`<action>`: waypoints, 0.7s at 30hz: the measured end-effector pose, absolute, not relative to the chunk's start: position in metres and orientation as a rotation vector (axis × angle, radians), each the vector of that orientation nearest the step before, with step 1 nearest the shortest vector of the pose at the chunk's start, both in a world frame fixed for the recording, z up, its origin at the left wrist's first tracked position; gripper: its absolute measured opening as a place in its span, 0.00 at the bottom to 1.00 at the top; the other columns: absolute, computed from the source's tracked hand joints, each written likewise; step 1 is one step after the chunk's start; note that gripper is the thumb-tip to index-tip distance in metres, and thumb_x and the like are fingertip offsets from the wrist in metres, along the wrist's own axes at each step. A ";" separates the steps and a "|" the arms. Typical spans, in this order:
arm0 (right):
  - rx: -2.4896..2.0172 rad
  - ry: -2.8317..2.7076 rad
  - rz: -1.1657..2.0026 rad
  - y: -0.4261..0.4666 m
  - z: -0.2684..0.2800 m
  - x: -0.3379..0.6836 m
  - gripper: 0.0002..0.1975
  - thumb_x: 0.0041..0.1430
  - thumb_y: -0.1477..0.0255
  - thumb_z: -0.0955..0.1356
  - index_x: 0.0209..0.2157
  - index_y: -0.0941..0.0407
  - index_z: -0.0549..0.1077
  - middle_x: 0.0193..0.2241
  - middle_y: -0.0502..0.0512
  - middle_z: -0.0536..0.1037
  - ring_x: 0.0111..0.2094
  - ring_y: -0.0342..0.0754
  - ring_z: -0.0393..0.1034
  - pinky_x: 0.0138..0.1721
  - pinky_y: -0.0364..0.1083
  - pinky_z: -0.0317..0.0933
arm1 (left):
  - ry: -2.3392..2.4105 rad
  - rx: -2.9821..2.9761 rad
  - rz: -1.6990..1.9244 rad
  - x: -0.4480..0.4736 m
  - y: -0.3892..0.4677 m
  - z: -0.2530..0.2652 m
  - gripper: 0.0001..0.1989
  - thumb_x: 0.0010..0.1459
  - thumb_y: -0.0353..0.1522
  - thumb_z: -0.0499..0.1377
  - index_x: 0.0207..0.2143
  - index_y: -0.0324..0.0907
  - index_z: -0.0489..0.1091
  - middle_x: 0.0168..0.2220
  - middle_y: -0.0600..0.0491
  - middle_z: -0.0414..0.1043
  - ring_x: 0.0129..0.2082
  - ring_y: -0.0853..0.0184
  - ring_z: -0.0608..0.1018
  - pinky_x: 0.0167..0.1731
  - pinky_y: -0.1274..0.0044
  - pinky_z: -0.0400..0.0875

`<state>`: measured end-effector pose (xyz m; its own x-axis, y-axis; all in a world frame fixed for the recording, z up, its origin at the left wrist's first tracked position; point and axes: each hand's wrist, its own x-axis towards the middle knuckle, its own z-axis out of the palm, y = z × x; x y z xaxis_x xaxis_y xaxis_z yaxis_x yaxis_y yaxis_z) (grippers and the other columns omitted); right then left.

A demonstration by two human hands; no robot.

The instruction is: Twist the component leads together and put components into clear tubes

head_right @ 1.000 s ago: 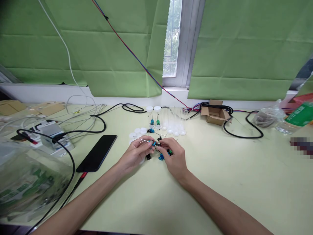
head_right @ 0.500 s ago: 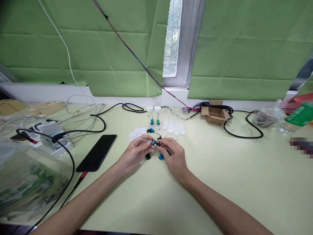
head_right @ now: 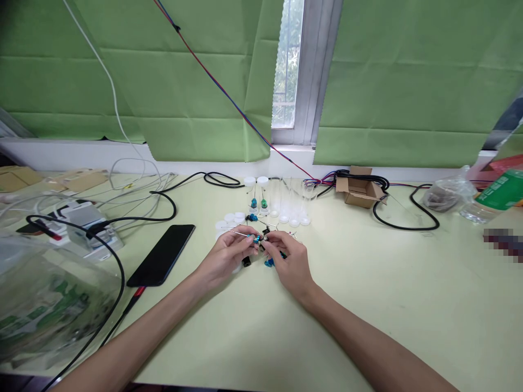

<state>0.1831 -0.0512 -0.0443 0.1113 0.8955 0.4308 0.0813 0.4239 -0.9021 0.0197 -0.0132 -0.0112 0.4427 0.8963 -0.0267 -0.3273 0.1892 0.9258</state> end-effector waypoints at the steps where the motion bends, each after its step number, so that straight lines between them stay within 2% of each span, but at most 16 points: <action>1: -0.970 -1.336 0.772 -0.052 -0.044 0.183 0.06 0.61 0.68 0.69 0.38 0.55 0.73 0.30 0.52 0.77 0.28 0.46 0.74 0.30 0.46 0.71 | 0.662 1.064 0.955 0.020 -0.013 -0.012 0.11 0.52 0.34 0.68 0.37 0.40 0.74 0.34 0.52 0.74 0.31 0.70 0.77 0.41 0.74 0.71; 11: -0.975 -1.324 0.833 -0.050 -0.047 0.182 0.08 0.66 0.64 0.65 0.38 0.55 0.70 0.25 0.49 0.74 0.21 0.43 0.71 0.23 0.44 0.67 | 0.640 1.160 0.924 0.018 -0.015 -0.012 0.10 0.55 0.34 0.65 0.39 0.41 0.74 0.33 0.52 0.74 0.31 0.69 0.76 0.39 0.74 0.70; 21: -0.951 -1.368 0.839 -0.052 -0.043 0.182 0.08 0.62 0.68 0.69 0.42 0.55 0.73 0.29 0.51 0.77 0.27 0.45 0.74 0.31 0.47 0.71 | 0.685 1.033 0.982 0.020 -0.014 -0.012 0.12 0.52 0.34 0.68 0.37 0.40 0.74 0.35 0.52 0.74 0.31 0.70 0.77 0.40 0.75 0.71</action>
<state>0.1821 -0.0524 -0.0431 0.0447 0.9127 0.4061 0.0522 0.4038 -0.9133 0.0205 -0.0140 -0.0123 0.4208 0.9068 -0.0236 -0.3345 0.1794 0.9252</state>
